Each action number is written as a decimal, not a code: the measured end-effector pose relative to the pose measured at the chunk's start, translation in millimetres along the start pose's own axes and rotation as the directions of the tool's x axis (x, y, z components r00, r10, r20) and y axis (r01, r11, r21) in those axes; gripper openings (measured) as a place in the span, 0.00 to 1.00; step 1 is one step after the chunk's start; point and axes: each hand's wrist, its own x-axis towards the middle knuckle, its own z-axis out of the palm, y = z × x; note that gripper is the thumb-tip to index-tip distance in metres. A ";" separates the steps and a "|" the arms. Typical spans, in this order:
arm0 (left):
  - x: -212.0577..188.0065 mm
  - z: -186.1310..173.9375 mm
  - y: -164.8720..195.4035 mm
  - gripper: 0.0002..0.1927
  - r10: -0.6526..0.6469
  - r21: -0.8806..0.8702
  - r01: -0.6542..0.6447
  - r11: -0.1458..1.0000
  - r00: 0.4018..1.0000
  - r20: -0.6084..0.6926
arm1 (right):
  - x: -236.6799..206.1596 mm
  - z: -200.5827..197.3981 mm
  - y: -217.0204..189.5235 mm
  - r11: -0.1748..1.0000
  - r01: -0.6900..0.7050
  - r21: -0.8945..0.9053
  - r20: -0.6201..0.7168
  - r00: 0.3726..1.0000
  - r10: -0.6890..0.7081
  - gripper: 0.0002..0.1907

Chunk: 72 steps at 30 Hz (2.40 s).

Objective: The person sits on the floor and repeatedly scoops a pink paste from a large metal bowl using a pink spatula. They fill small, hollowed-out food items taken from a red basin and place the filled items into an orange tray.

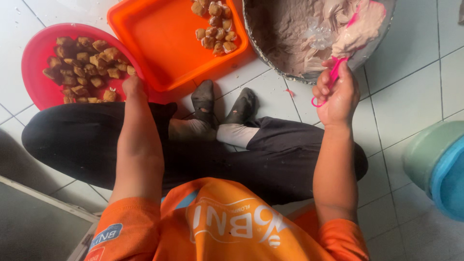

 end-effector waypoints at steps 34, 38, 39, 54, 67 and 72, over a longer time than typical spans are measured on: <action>-302.0 59.9 52.8 0.14 0.866 -0.780 -0.391 0.489 0.325 0.380 | -7.1 52.5 38.2 0.989 -0.076 -0.125 0.147 0.985 0.094 0.11; -375.1 54.0 43.4 0.15 0.804 -0.772 -0.226 0.594 0.205 0.559 | -9.4 46.9 34.5 0.966 0.182 -0.181 0.191 0.970 -0.147 0.17; -379.2 49.8 44.4 0.14 0.777 -0.761 -0.162 0.628 0.188 0.601 | -10.3 43.3 34.1 0.958 0.214 -0.192 0.219 0.961 -0.171 0.18; -359.0 47.0 50.3 0.16 0.640 -0.626 -0.211 0.751 -0.005 0.769 | -14.7 30.4 23.1 0.987 0.125 -0.097 0.155 0.982 -0.109 0.13; -348.3 32.3 95.3 0.16 0.877 -0.838 -0.258 0.481 0.136 0.461 | -25.7 43.7 24.4 0.771 0.289 -0.568 0.163 0.957 -0.240 0.20; -355.5 14.4 101.9 0.16 0.857 -0.812 -0.278 0.513 0.115 0.502 | -21.5 42.9 19.2 0.505 0.535 -0.677 0.326 0.833 -0.447 0.16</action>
